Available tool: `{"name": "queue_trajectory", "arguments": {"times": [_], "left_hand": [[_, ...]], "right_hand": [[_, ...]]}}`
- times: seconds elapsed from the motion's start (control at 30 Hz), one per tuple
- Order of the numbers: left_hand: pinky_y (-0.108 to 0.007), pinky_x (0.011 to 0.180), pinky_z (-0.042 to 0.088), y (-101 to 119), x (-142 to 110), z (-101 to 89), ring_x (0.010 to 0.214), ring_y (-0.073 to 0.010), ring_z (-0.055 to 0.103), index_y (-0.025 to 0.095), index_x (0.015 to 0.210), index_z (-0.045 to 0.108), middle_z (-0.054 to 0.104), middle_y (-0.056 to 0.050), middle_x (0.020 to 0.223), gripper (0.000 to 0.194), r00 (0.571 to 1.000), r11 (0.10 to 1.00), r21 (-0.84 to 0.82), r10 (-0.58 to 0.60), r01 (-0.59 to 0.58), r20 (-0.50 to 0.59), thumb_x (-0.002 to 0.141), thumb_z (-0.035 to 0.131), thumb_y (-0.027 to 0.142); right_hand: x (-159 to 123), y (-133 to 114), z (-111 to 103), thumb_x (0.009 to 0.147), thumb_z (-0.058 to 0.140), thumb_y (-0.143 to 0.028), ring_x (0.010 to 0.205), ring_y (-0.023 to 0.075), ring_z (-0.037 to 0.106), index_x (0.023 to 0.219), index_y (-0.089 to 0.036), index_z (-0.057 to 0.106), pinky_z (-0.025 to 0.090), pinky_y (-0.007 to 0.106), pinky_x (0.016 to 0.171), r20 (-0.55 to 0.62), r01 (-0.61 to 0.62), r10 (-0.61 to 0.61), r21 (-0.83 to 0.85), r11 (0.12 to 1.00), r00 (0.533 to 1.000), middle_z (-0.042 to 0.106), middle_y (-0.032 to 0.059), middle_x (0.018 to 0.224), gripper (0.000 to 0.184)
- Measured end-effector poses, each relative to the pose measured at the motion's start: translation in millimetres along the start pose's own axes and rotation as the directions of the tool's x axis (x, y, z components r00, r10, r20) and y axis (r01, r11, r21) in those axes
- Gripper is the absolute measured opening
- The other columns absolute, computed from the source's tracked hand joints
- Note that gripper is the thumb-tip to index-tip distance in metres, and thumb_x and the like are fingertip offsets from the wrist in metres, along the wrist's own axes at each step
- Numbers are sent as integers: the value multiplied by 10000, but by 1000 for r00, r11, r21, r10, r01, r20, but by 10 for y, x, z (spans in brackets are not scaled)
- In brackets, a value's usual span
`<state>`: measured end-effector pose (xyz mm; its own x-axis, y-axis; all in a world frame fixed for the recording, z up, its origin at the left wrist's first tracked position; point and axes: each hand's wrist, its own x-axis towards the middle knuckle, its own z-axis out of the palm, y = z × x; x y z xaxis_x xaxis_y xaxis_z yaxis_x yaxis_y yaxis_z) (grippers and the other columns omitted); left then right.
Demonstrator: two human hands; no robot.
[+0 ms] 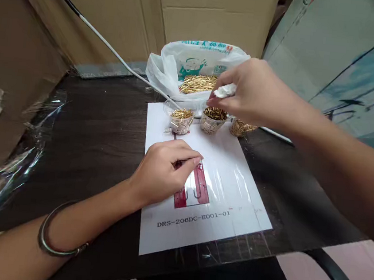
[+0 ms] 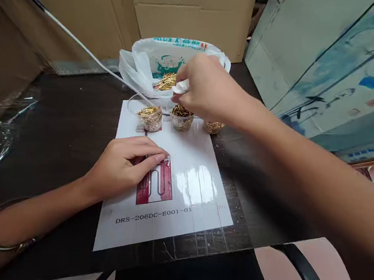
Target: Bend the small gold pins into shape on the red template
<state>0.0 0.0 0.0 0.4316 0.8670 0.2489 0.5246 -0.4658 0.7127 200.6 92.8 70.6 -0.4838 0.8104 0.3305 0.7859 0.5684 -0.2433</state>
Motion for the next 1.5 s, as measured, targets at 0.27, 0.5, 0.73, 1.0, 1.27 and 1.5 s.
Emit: {"name": "queue_trajectory", "arguments": {"times": [0.27, 0.5, 0.73, 1.0, 1.27, 1.5], "left_hand": [[-186, 657, 468, -9, 15, -14, 699, -71, 625, 219, 823, 769, 737, 42, 815, 92, 994, 990, -83, -108, 110, 26, 806, 681, 238], [-202, 559, 424, -9, 8, -17, 584, -59, 543, 230, 867, 763, 712, 49, 742, 119, 995, 995, -30, -93, 95, 43, 827, 658, 270], [-213, 622, 438, -7, 4, -24, 689, -63, 589, 227, 865, 772, 692, 27, 815, 139, 998, 1000, 21, -18, 16, 65, 847, 634, 234], [-222, 668, 452, -36, 5, -8, 738, -77, 607, 234, 876, 771, 698, 25, 844, 144, 997, 999, 43, -3, -1, 77, 855, 629, 227], [-211, 658, 435, -25, 15, -10, 711, -69, 582, 217, 878, 763, 694, 24, 819, 124, 998, 999, 44, 17, -20, 58, 844, 645, 219], [-222, 666, 435, -37, 18, -9, 736, -80, 595, 222, 894, 760, 696, 17, 844, 137, 997, 998, 54, 22, -26, 79, 858, 628, 230]], "right_hand": [[-628, -394, -93, 825, 665, -273, 709, 134, 622, 806, -189, 694, 458, 260, 666, -25, 46, -39, 386, 921, 999, 704, 8, 793, 90], [-889, -331, 206, 803, 682, -238, 714, 113, 637, 778, -189, 721, 452, 231, 684, 87, -188, 168, 547, 815, 982, 720, -19, 773, 67], [-917, -322, 235, 796, 670, -231, 748, 124, 656, 803, -212, 735, 461, 241, 709, 163, -285, 234, 558, 780, 958, 733, -32, 814, 68], [-922, -331, 327, 823, 645, -234, 772, 129, 671, 834, -220, 763, 466, 231, 694, 202, -306, 230, 591, 746, 952, 748, -29, 827, 120], [-912, -322, 367, 777, 710, -307, 657, 102, 613, 761, -208, 751, 425, 222, 627, 231, -347, 260, 572, 743, 938, 720, -33, 723, 109], [-929, -305, 395, 821, 638, -254, 728, 117, 637, 830, -206, 754, 445, 226, 674, 258, -324, 209, 583, 745, 943, 734, -24, 795, 126]]}}
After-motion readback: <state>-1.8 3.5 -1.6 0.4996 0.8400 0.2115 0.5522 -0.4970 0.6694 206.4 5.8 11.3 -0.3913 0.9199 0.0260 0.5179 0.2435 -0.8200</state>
